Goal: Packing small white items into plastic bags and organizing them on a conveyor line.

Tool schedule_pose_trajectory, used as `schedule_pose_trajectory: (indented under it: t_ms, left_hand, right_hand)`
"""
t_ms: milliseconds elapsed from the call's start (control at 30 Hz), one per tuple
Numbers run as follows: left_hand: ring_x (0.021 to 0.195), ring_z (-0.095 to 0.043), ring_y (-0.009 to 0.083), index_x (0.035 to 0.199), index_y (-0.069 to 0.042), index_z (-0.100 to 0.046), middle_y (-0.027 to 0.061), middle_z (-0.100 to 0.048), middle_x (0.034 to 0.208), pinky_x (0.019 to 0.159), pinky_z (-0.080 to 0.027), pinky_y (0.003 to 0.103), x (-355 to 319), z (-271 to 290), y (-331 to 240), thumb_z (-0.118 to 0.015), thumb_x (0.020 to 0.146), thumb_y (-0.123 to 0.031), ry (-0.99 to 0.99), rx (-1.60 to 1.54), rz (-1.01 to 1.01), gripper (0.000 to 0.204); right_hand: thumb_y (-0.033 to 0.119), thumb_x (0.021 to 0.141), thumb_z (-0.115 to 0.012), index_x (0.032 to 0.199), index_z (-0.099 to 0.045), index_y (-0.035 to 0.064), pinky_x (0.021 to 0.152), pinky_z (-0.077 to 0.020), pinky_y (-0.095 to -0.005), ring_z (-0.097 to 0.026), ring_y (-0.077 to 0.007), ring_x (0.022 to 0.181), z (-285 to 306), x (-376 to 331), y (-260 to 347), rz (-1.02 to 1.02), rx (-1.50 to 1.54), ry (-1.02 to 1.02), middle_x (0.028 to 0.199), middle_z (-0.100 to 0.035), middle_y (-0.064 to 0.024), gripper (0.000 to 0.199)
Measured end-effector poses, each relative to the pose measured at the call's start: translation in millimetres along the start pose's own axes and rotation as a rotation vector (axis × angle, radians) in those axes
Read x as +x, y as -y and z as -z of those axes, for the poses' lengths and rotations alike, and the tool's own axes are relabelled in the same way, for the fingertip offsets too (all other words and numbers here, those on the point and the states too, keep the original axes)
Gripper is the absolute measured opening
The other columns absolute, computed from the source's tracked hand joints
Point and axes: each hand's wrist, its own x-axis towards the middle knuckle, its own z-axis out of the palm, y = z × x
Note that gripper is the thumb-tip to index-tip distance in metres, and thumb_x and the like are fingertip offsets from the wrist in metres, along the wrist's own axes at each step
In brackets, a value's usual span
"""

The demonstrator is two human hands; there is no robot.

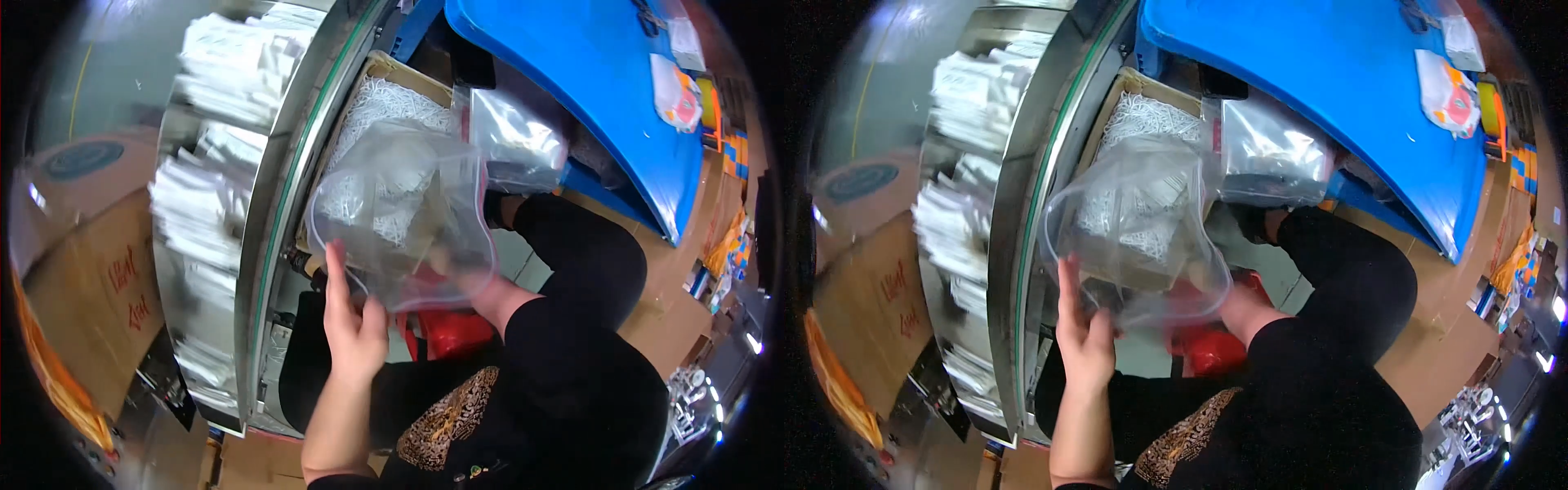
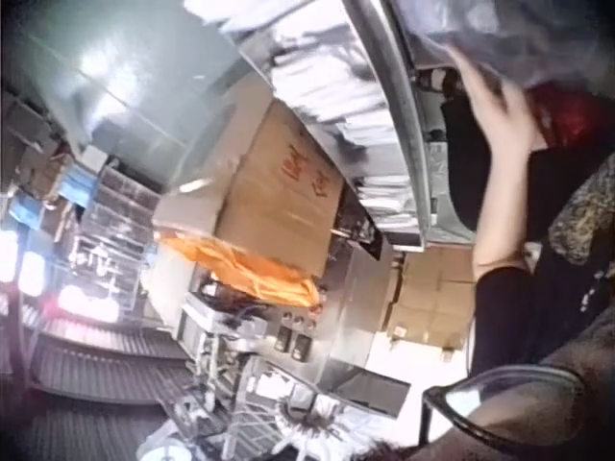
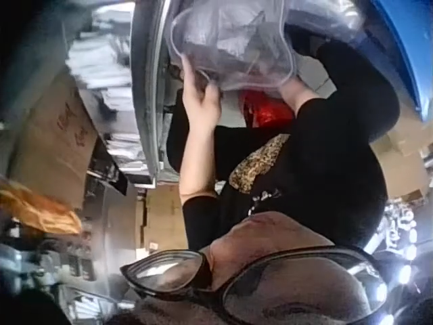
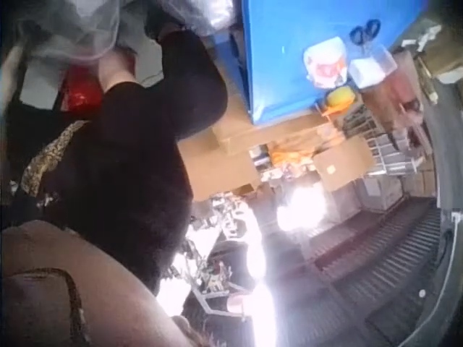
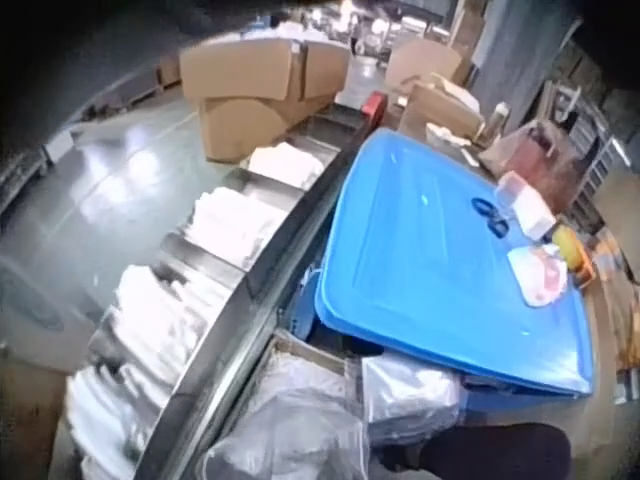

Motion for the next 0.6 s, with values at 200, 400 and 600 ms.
schedule_pose_trajectory:
  t_ms: [200, 400, 600]
  left_hand:
    - [0.086, -0.054, 0.0135, 0.137, -0.005, -0.005, 0.0171, -0.017, 0.140, 0.052, -0.044, 0.018, 15, -4, -3, -0.033, 0.073, 0.012, 0.075, -0.016, 0.086, 0.072]
    - [0.082, -0.054, 0.0136, 0.136, -0.001, -0.003, 0.0164, -0.014, 0.141, 0.057, -0.046, 0.020, 17, -5, 1, -0.036, 0.076, 0.010, 0.095, -0.155, 0.083, 0.069]
    - [0.063, -0.054, 0.0077, 0.136, -0.001, -0.011, 0.0172, -0.038, 0.129, 0.051, -0.044, 0.020, 8, -5, 4, -0.041, 0.076, 0.007, 0.133, 0.292, -0.086, 0.068]
  right_hand:
    - [0.020, 0.076, -0.058, 0.111, -0.051, 0.0085, 0.078, -0.0439, -0.0334, -0.055, -0.0221, 0.088, 6, 41, -27, 0.014, 0.153, 0.225, 0.096, -0.058, -0.0110, 0.037]
    - [0.017, 0.075, -0.058, 0.114, -0.049, 0.0087, 0.081, -0.0423, -0.0329, -0.053, -0.0218, 0.093, 49, 57, -11, 0.052, 0.262, 0.454, 0.099, -0.058, -0.0107, 0.040]
    - [0.013, 0.075, -0.059, 0.117, -0.047, 0.0090, 0.083, -0.0407, -0.0325, -0.051, -0.0215, 0.098, 124, 8, 51, 0.061, 0.289, 0.683, 0.102, -0.057, -0.0104, 0.044]
